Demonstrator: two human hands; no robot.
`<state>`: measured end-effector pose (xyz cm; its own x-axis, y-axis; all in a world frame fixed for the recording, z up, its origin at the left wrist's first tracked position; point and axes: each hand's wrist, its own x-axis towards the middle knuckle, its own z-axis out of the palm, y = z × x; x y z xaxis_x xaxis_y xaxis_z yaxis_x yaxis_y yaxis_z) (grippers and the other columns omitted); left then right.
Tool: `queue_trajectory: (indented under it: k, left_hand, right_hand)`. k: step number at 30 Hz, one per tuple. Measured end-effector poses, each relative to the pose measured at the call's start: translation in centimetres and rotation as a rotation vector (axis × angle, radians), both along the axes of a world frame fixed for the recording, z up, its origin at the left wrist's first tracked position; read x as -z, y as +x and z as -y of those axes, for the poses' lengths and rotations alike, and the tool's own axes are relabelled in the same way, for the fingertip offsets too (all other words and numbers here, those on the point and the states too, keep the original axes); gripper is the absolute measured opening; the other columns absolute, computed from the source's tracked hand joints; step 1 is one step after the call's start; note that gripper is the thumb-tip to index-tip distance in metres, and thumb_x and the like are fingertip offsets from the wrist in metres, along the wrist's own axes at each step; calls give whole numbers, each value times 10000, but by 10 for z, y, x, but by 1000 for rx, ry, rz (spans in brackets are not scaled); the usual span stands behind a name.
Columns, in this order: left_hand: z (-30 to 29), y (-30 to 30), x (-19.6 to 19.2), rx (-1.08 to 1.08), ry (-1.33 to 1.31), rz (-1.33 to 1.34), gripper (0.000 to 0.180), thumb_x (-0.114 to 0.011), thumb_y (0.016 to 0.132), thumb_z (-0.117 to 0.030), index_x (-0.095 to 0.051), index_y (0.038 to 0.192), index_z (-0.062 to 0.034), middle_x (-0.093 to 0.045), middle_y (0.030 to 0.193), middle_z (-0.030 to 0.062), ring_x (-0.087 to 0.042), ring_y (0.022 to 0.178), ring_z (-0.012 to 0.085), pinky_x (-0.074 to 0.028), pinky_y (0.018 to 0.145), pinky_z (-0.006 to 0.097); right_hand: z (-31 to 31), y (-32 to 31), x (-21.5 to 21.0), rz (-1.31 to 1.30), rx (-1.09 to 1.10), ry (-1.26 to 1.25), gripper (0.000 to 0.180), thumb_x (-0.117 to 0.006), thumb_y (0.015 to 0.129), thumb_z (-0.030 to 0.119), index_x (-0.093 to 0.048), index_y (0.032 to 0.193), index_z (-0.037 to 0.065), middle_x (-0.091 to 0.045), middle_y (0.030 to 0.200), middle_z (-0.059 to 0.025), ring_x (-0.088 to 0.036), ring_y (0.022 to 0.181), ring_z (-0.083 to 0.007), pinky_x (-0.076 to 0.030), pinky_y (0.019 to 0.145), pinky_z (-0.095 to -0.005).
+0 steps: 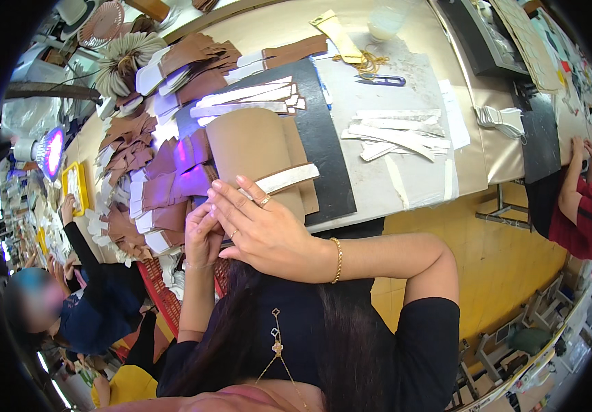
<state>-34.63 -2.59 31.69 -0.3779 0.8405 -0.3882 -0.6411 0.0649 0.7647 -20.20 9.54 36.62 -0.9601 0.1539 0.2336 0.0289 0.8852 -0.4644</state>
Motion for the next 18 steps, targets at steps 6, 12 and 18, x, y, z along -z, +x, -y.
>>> queue_trajectory:
  k: [6, 12, 18]
  left_hand:
    - [-2, -2, 16, 27, 18, 26, 152, -574, 875, -88, -616, 833, 52, -530, 795, 73, -581, 670, 170, -515, 600, 283]
    - [0, -6, 23, 56, 15, 54, 171, -583, 870, -105, -608, 819, 56, -518, 774, 77, -574, 650, 184, -516, 588, 292]
    - [-3, -8, 17, 86, -21, 30, 194, -609, 856, -128, -601, 816, 61, -516, 778, 83, -582, 636, 189, -525, 587, 298]
  right_hand:
    - [-10, 25, 26, -122, 102, -247, 683, -552, 856, 439, -388, 1356, 4, -314, 1444, -179, -241, 1370, -323, -147, 1114, -455]
    - [0, 40, 64, -307, 346, -869, 792, -421, 908, 530, -158, 1444, 9, -127, 1504, -204, -181, 1381, -352, -190, 1105, -381]
    - [-7, 51, 77, -280, 388, -1112, 815, -286, 935, 570, -35, 1446, -13, -206, 1489, -191, -238, 1369, -317, -225, 1085, -317]
